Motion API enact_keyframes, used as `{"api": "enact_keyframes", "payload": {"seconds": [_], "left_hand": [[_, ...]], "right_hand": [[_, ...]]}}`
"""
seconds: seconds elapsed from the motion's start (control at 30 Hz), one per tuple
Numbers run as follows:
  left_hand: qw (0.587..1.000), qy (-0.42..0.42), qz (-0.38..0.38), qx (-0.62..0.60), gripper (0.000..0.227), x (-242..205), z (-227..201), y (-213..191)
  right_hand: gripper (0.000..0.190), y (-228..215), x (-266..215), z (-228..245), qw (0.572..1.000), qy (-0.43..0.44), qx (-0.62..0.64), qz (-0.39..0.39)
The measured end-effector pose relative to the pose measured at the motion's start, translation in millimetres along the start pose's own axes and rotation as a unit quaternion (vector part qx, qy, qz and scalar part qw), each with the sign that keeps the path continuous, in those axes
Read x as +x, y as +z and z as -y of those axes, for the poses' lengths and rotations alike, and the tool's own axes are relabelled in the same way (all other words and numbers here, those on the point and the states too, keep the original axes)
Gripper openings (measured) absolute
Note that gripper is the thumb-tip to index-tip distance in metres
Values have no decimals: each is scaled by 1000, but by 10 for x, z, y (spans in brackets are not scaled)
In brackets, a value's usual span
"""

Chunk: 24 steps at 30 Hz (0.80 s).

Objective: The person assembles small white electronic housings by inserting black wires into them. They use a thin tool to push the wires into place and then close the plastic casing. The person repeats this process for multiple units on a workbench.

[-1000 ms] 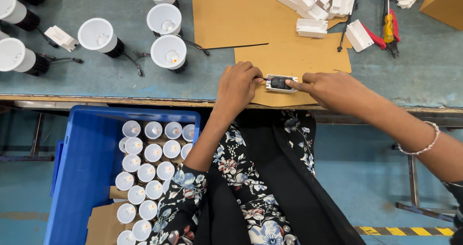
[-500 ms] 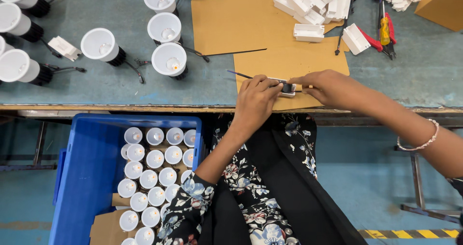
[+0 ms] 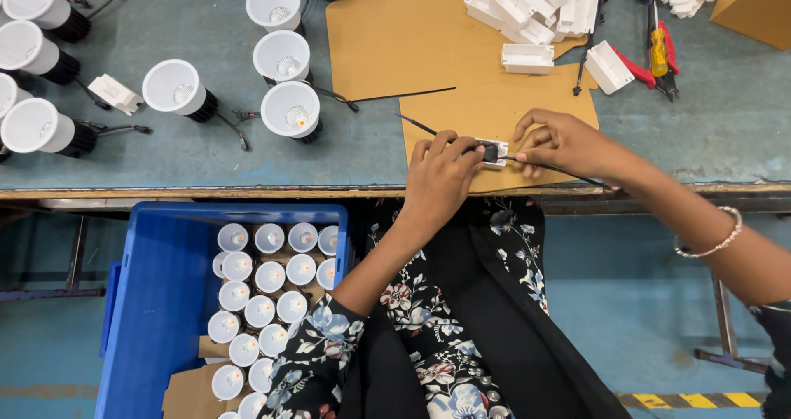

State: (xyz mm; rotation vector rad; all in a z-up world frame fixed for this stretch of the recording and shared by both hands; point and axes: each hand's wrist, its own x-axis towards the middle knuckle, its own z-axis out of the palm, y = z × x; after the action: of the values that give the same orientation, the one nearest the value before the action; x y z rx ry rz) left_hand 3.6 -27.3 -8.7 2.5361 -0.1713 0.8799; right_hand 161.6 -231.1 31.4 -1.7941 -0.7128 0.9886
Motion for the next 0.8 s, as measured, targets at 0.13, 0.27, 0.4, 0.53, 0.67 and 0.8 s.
{"api": "enact_keyframes", "payload": {"seconds": [0.13,0.27,0.4,0.53,0.67,0.8], "left_hand": [[998,10,-27,-50,24,10,22,-101],[981,-67,-91,-156,22,-82,-22,-214],[961,-163,-117,-190,14,-269,3,-248],[971,-178,-73,-140,23,-273,161,-234],[981,-140,-27,-129,33,-108,310,-197],[947,-245,20,-207,27,4,419,-134]], "right_hand": [[26,0,-175,343,913,-94,-389,-84],[24,287,-327,539,846,-209,-459,-170],[32,731,-285,442,846,-229,-445,-183],[30,950,-253,320,839,-237,-439,-216],[30,956,-239,288,847,-224,-430,-220],[30,688,-231,307,855,-264,-429,-123]]}}
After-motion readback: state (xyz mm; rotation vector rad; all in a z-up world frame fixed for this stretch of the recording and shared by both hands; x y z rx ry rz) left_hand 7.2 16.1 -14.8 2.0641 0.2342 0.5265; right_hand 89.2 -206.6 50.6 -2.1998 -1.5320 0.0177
